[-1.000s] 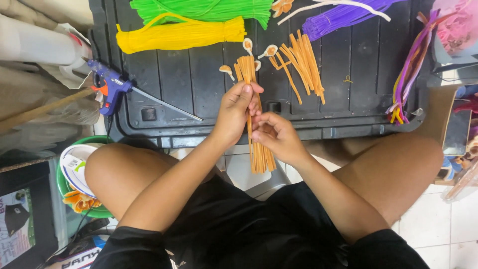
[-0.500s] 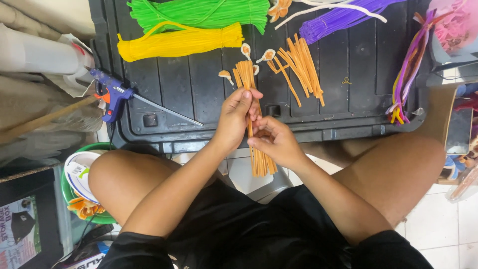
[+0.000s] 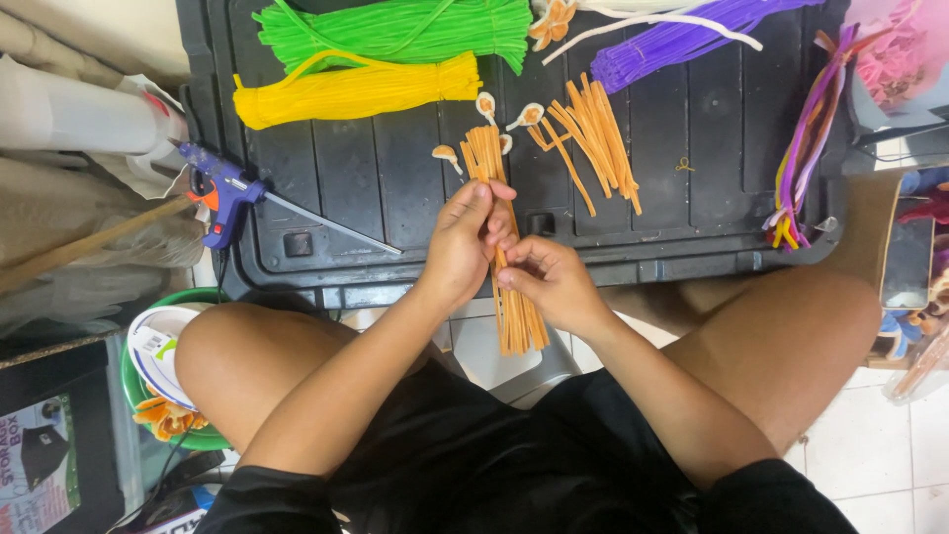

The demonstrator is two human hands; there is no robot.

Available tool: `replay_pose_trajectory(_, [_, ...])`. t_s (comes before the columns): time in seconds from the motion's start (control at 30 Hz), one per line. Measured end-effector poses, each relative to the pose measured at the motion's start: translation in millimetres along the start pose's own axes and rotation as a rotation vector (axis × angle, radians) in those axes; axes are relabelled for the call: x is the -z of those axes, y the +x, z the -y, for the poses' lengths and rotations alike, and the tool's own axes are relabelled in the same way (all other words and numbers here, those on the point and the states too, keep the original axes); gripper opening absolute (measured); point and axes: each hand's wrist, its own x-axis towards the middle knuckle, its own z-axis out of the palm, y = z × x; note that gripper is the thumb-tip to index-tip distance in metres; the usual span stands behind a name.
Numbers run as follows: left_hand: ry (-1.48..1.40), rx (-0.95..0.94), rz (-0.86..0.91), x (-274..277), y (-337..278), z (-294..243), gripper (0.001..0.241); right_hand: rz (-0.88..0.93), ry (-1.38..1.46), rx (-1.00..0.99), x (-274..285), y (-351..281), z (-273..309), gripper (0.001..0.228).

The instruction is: The person sits cross-legged and uses their hands to bend and shape orange pipe cleaners into small loops. They repeatedly pick up individual pipe cleaners from a pile on a black plastic surface, form a loop at one end, and place the finished pieces back onto the pile.

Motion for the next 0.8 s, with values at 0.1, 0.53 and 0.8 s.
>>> replay_pose_trajectory(0.1, [-0.032, 0.016, -0.008, 0.1, 0.1, -1.4, 0.035, -0.007, -0.011, -0.011, 0.9, -0.7, 1.0, 0.022])
replay_pose_trajectory(0.53, [-0.12, 0.055, -0.008, 6.3, 2.3, 0.4, 0.034, 0.007, -0.058, -0.034, 8.9, 1.1, -7.1, 0.018])
replay_pose_trajectory(0.8, [-0.119, 0.004, 0.031, 1.5, 2.1, -7.1, 0.031, 0.018, 0.089, -0.109, 5.3, 1.5, -6.4, 0.02])
